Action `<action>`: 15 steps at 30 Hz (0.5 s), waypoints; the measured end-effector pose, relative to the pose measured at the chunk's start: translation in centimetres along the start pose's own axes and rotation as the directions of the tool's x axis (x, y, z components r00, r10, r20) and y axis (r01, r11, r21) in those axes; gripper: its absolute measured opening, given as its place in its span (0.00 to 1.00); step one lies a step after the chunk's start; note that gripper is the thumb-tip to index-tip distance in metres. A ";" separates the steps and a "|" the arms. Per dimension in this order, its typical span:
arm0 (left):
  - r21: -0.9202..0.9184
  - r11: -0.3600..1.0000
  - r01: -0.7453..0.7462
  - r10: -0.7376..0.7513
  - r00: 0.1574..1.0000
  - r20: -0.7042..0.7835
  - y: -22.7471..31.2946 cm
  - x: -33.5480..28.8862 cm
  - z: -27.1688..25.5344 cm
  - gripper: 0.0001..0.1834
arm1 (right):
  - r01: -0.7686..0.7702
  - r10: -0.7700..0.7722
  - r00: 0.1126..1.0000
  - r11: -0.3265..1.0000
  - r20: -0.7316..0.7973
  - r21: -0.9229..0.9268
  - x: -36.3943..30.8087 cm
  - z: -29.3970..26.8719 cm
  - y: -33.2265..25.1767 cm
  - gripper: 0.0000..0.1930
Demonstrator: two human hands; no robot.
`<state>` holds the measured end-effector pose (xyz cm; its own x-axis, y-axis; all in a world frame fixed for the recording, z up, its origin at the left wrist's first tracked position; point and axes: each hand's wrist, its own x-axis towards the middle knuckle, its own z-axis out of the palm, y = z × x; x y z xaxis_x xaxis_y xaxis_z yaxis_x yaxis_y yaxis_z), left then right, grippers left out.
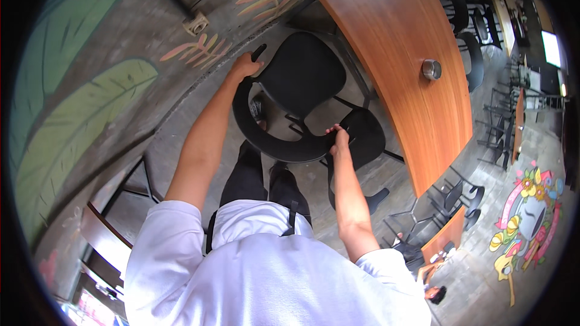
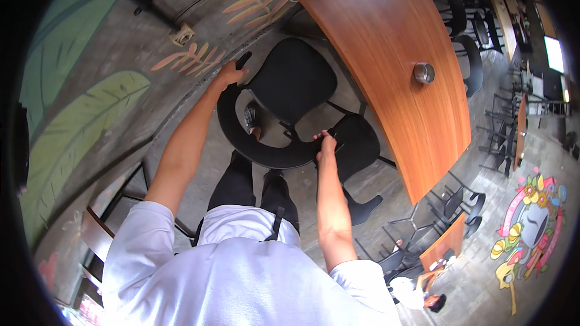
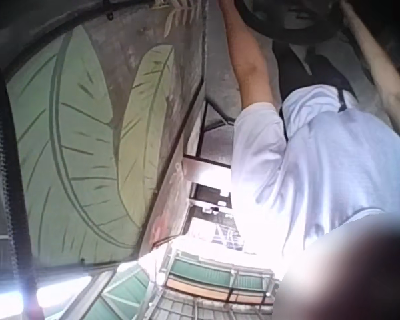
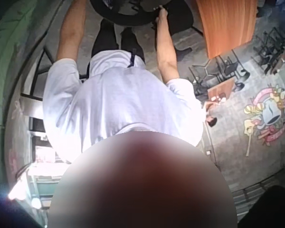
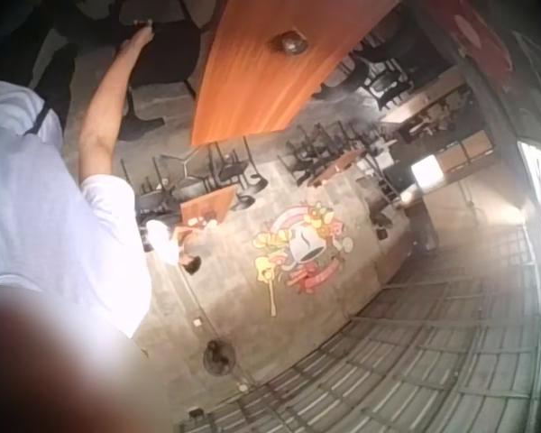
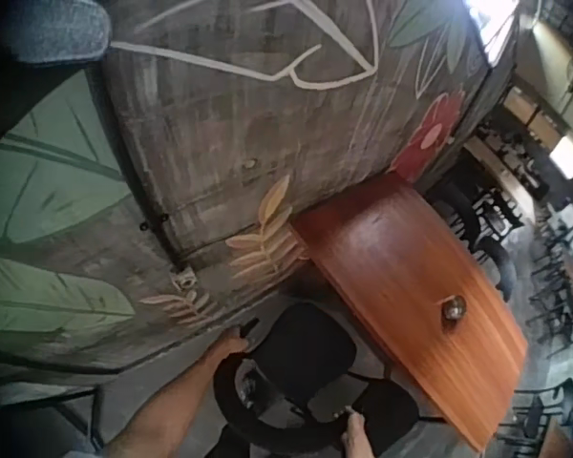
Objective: Moving and stacking stools and chairs in a dining area.
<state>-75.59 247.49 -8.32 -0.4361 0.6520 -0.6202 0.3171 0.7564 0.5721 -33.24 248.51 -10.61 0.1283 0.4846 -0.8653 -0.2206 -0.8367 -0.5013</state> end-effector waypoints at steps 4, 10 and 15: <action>-0.226 0.973 -0.044 0.047 0.999 0.009 -7.7 -6.7 -0.7 0.13 | -0.016 0.013 0.983 1.000 0.181 0.019 -4.3 -2.1 3.4 0.07; -0.527 0.847 0.064 -0.164 0.976 -0.145 -19.5 -27.2 1.5 0.06 | 0.074 -0.048 0.922 0.996 0.384 -0.052 -14.6 -6.4 7.3 0.05; -0.712 0.702 0.019 -0.332 0.893 -0.304 -24.9 -45.5 7.3 0.06 | 0.153 -0.003 0.848 0.959 0.530 -0.239 -20.3 -10.0 9.2 0.05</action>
<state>-57.47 199.37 1.79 -0.7510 0.3145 -0.5807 -0.3855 0.5051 0.7722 -28.24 228.41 2.35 -0.4028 0.5487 -0.7325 0.0393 -0.7892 -0.6128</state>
